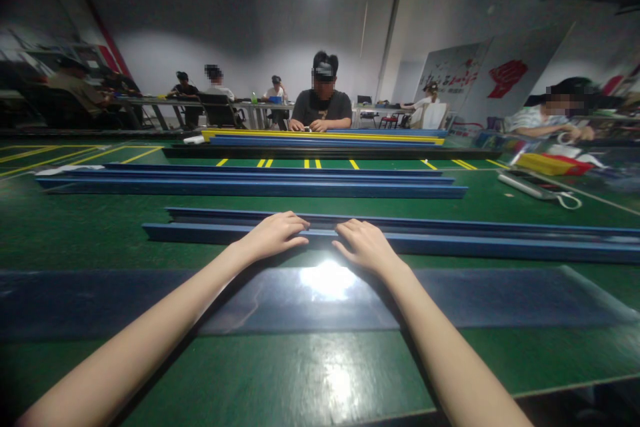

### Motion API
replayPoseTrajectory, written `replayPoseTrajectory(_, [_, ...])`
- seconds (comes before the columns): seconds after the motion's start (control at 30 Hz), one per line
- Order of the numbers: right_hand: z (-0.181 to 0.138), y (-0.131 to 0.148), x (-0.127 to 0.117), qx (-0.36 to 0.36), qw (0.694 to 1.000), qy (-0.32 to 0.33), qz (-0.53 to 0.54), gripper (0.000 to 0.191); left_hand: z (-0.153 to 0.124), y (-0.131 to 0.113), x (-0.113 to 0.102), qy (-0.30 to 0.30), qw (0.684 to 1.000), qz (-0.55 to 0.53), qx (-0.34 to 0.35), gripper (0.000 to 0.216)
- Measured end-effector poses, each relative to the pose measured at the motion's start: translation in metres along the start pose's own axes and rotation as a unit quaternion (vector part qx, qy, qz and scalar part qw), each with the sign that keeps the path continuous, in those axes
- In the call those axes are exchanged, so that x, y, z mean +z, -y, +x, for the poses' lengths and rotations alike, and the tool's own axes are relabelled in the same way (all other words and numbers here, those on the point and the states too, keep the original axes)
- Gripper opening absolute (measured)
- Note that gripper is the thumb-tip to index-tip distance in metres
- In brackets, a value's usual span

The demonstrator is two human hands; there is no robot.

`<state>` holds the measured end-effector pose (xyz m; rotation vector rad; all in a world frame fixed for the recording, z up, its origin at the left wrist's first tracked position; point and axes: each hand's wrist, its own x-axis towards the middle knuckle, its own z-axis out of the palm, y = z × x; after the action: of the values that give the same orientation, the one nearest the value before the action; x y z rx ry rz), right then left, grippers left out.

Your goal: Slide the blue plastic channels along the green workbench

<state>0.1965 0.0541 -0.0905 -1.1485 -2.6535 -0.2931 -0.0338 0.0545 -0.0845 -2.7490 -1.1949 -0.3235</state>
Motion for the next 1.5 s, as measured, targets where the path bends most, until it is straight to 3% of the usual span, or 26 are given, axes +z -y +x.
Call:
replayPoseTrajectory(0.53, [-0.0003,0.0002,0.0011,0.001,1.000,-0.001,-0.006,0.029,0.0001,-0.0007,0.0009,0.001,1.000,-0.014,-0.009,0.030])
replayPoseTrajectory(1.1, [-0.0005,0.0010,0.0053,-0.010,1.000,-0.020,0.014,0.026,-0.0017,-0.0016,0.0022,-0.038,0.989,-0.093,-0.109,0.026])
replayPoseTrajectory(1.5, [-0.0006,0.0025,0.0031,-0.018,0.999,-0.045,-0.001,0.017,-0.0025,-0.0028,0.0010,-0.017,0.993,-0.060,-0.103,0.027])
